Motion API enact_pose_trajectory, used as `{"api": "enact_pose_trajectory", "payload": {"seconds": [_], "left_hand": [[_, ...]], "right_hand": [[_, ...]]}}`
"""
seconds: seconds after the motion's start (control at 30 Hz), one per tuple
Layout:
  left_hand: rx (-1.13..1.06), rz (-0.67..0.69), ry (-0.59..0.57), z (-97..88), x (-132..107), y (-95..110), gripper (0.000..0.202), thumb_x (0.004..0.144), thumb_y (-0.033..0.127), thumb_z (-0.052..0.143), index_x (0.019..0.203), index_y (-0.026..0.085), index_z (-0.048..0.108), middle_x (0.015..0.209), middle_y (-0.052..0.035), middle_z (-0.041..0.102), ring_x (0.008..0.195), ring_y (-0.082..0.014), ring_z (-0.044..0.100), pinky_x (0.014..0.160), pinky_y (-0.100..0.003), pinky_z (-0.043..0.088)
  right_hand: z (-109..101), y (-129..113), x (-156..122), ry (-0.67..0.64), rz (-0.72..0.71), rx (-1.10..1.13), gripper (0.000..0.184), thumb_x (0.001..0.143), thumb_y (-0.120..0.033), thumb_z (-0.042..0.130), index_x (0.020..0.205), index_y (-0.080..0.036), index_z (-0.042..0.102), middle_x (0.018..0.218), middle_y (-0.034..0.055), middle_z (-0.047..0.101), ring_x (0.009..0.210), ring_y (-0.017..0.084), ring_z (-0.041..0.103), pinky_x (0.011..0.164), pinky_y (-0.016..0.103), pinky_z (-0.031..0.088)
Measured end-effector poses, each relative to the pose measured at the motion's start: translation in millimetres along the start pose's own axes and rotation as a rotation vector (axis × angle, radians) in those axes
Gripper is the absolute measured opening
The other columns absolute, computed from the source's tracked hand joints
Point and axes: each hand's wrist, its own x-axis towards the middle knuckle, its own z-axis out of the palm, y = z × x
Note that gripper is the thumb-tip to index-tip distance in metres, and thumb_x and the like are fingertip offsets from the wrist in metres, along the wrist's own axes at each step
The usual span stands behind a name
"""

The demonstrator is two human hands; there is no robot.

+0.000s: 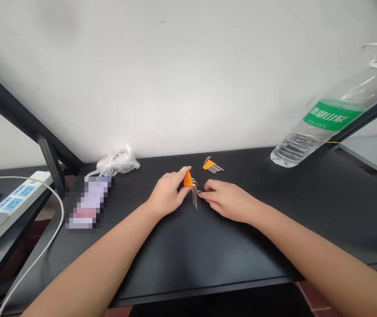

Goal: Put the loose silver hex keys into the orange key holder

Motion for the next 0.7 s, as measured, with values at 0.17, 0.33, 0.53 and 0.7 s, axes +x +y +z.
{"api": "enact_pose_trajectory", "payload": {"seconds": [0.17,0.33,0.53,0.7], "left_hand": [[0.002,0.009,-0.002,-0.1,0,0,0.056,0.096,0.027,0.062,0.149,0.025,0.045,0.104,-0.002,0.072,0.09,-0.0194,0.067,0.093,-0.037,0.054],[0.004,0.018,-0.015,-1.1,0,1,0.056,0.095,0.027,0.063,0.149,0.026,0.045,0.104,-0.0022,0.072,0.092,-0.0203,0.068,0.093,-0.037,0.054],[0.002,0.014,-0.019,-0.7,-1,0,0.056,0.096,0.028,0.062,0.149,0.026,0.044,0.106,-0.0031,0.072,0.093,-0.0206,0.068,0.092,-0.038,0.054],[-0.01,0.023,-0.021,-1.1,-1,0,0.055,0.097,0.028,0.062,0.149,0.026,0.044,0.103,-0.0031,0.071,0.092,-0.0205,0.067,0.093,-0.038,0.054]], "right_hand": [[-3,-3,1,0.007,0.014,-0.043,0.031,0.099,-0.019,0.052,0.122,-0.024,0.072,0.109,0.0068,0.063,0.075,0.015,0.059,0.068,0.029,0.046],[-2,0,0,-0.032,0.0,-0.053,0.041,0.098,-0.017,0.05,0.132,-0.031,0.069,0.099,0.005,0.062,0.074,0.015,0.057,0.065,0.027,0.042],[-6,10,-5,-0.026,0.067,0.003,0.03,0.101,-0.025,0.05,0.121,-0.026,0.072,0.104,0.0063,0.063,0.071,0.014,0.058,0.068,0.029,0.047],[-5,8,-1,-0.037,0.056,-0.026,0.04,0.101,-0.024,0.05,0.136,-0.033,0.065,0.109,0.0054,0.061,0.075,0.015,0.059,0.068,0.029,0.046]]}}
